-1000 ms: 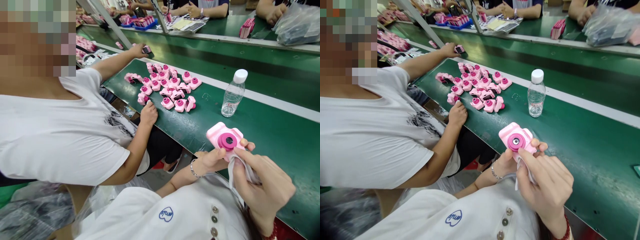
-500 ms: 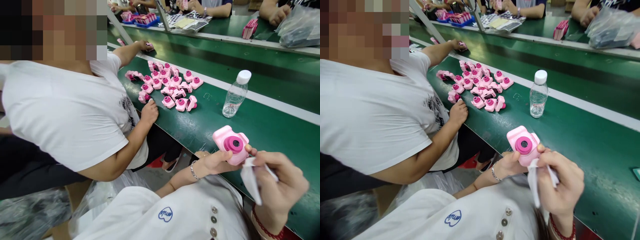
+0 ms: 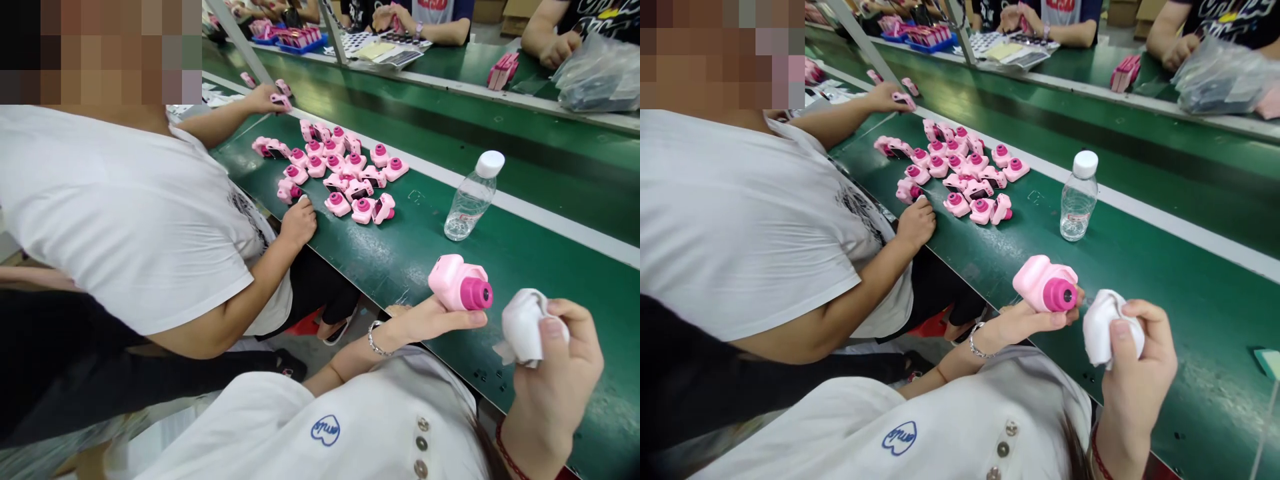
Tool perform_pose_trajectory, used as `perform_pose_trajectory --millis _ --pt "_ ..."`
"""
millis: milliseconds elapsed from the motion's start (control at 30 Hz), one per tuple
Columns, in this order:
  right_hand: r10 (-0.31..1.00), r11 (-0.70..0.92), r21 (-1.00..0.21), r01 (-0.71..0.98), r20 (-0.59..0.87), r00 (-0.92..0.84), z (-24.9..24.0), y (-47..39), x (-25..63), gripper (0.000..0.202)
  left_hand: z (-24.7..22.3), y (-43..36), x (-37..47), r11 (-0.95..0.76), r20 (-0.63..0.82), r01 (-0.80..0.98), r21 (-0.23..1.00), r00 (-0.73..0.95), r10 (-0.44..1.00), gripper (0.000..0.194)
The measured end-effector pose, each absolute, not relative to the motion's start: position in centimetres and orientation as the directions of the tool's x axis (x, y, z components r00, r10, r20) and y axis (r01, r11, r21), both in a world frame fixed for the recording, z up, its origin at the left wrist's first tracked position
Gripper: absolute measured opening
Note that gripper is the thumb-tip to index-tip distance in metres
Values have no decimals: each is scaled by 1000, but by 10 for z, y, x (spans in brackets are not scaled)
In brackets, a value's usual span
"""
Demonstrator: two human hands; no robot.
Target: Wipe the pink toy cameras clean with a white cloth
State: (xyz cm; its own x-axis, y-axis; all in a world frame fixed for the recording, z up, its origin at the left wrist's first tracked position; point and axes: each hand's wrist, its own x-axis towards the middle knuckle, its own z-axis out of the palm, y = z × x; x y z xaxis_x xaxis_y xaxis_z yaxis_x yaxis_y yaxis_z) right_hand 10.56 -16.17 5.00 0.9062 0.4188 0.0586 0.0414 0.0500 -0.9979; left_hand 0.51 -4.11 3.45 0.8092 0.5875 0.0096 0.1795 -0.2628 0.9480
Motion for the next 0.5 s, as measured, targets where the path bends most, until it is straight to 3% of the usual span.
perform_pose_trajectory --millis 100,133,200,267,367,433,500 --pt "378 -64 -994 93 62 924 39 -163 102 27 40 -42 4 79 -85 58 995 907 412 56" --pt "362 -58 -994 96 69 930 38 -163 101 26 41 -43 4 115 -102 60 992 909 404 53" --pt "272 25 -991 134 136 952 36 -162 101 26 42 -43 3 14 -98 104 994 867 489 47" --pt "200 85 -967 240 252 947 35 -161 103 25 41 -42 1 -149 -74 185 972 832 549 55" --pt "346 -12 -892 452 420 839 31 -162 105 18 36 -38 -1 -281 -152 305 910 876 459 63" --pt "444 -82 -866 494 412 796 26 -163 105 18 31 -36 -1 -285 -160 293 913 898 411 66" --pt "415 -134 -894 427 341 844 20 -165 104 22 24 -37 -2 -275 -41 175 945 901 431 73"
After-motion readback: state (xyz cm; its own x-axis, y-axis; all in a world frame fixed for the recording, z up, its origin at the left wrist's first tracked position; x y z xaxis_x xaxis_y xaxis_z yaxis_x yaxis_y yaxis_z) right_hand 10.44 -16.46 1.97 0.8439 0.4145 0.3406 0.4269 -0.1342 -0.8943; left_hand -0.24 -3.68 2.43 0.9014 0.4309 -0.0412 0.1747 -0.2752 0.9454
